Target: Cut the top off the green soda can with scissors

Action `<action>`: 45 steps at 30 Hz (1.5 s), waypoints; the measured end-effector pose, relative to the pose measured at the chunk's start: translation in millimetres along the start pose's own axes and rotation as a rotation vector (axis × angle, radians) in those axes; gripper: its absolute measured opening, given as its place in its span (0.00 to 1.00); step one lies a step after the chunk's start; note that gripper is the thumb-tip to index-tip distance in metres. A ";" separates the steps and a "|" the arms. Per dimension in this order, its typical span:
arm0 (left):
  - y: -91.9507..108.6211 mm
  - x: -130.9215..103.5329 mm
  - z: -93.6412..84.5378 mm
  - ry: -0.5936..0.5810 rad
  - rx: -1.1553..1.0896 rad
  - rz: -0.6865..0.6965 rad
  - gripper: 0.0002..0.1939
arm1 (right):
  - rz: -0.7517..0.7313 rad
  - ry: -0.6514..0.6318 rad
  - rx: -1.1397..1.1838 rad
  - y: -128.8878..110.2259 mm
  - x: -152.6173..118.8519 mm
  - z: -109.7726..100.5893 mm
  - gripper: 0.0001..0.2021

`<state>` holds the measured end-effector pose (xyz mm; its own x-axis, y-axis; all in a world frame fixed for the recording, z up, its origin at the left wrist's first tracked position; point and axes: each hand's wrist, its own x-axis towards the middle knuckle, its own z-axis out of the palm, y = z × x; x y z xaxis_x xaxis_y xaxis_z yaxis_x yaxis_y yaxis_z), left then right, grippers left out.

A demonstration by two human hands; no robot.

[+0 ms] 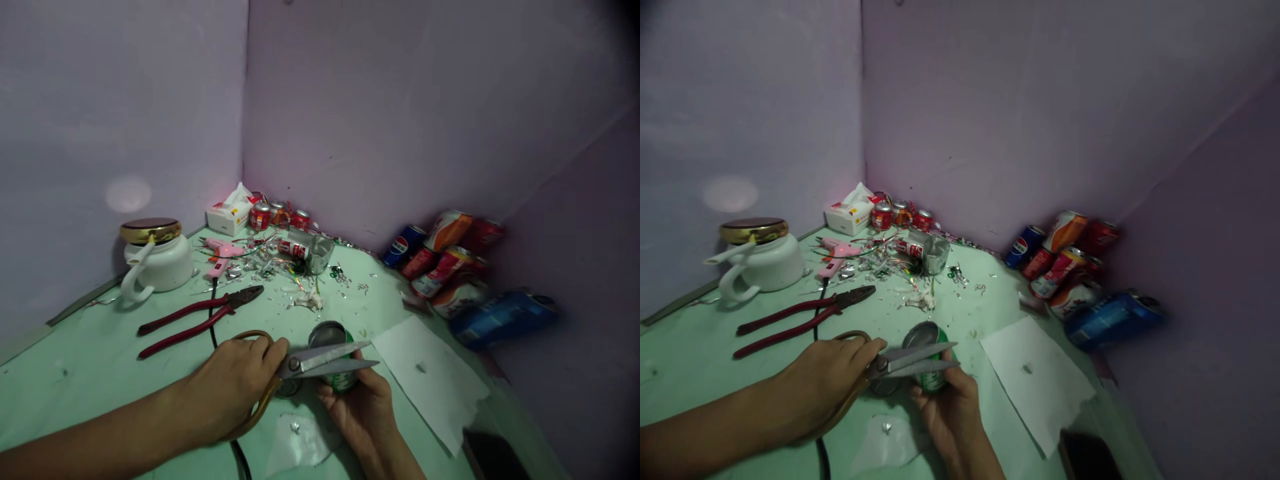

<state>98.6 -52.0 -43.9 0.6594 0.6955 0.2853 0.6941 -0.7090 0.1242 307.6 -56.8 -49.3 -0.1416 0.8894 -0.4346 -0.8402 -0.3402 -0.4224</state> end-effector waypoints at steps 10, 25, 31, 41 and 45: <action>-29.9 -4.0 1.2 0.313 -0.070 -0.197 0.23 | 0.076 -0.055 -0.008 -5.7 1.3 7.3 0.24; 0.2 -5.1 9.7 0.245 -0.159 -0.014 0.32 | 0.039 -0.070 -0.093 3.9 -2.0 3.9 0.22; -0.9 -7.1 12.7 0.249 -0.123 -0.036 0.35 | 0.027 -0.048 -0.123 6.7 0.0 1.3 0.23; -3.3 -9.7 20.2 0.081 -0.045 -0.066 0.40 | -0.012 -0.026 -0.120 9.4 1.0 -3.2 0.20; -3.0 -6.6 14.2 0.016 0.033 -0.027 0.38 | 0.000 -0.007 -0.105 9.6 -0.4 -1.5 0.20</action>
<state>96.2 -52.8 -59.6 0.6360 0.7120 0.2976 0.7207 -0.6859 0.1007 300.3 -60.9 -54.4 -0.1454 0.8912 -0.4297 -0.7804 -0.3703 -0.5038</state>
